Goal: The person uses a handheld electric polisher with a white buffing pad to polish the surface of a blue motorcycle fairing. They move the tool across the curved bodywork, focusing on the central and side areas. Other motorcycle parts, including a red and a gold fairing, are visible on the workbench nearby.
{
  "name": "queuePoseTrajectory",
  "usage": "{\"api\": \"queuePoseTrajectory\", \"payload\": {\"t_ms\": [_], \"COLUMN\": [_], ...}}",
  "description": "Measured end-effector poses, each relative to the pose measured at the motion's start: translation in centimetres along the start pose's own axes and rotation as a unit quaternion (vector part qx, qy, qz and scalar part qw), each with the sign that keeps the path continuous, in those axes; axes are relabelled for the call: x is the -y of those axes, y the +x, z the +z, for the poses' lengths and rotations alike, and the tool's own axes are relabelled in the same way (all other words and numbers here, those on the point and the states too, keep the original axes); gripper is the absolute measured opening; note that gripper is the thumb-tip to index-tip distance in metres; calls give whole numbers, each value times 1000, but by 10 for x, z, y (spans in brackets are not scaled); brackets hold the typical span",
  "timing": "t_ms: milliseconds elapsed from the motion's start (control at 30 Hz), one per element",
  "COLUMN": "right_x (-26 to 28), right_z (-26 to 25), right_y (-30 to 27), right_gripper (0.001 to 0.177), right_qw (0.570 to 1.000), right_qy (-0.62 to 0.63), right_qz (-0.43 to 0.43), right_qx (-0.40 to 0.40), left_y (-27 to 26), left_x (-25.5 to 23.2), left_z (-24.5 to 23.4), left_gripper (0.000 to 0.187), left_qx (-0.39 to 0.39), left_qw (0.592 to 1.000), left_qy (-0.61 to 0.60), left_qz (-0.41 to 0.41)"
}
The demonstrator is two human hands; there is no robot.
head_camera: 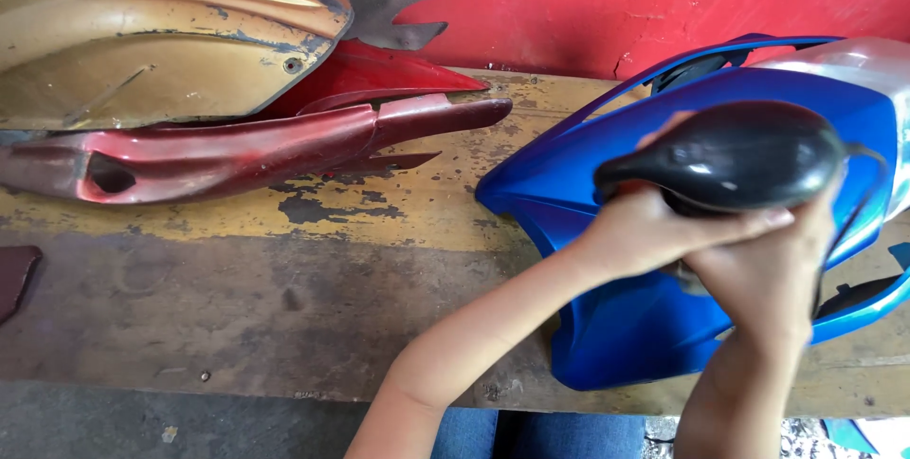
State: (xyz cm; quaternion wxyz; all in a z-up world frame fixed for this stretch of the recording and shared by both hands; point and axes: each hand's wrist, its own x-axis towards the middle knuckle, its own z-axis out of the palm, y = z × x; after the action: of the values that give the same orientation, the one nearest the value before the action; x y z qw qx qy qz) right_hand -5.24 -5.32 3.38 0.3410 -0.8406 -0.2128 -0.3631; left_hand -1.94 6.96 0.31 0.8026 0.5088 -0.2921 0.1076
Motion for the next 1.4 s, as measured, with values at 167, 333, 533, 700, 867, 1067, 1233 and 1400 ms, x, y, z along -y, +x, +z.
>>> {"api": "queuePoseTrajectory", "payload": {"t_ms": [167, 333, 533, 700, 867, 1067, 1233, 1400], "right_x": [9, 5, 14, 43, 33, 31, 44, 27], "right_z": [5, 43, 35, 35, 61, 51, 44, 69], "right_y": [-7, -1, -3, -2, -1, -9, -25, -25], "right_gripper": [71, 65, 70, 72, 68, 68, 77, 74], "right_qw": [1000, 998, 998, 1000, 998, 998, 998, 999], "right_qy": [-4, 64, 46, 6, 30, 22, 56, 34], "right_qz": [-16, 10, 34, 22, 12, 9, 36, 28], "right_qx": [-8, 18, 36, 11, 46, 61, 13, 22], "left_y": [-6, -9, -17, -23, -20, -28, -43, -39], "left_x": [-6, -7, 3, -14, -6, -12, -28, -12], "left_z": [-3, -36, -41, -40, -70, -60, -44, -68], "left_gripper": [69, 67, 56, 56, 56, 57, 63, 65], "left_qx": [1, -13, 15, 13, 15, -22, -14, -18], "left_qw": [999, 998, 996, 997, 995, 996, 996, 999], "left_qy": [-1, -29, -56, -28, -32, -61, -81, -24], "left_qz": [36, -50, -74, -72, -91, -59, -41, -39]}}
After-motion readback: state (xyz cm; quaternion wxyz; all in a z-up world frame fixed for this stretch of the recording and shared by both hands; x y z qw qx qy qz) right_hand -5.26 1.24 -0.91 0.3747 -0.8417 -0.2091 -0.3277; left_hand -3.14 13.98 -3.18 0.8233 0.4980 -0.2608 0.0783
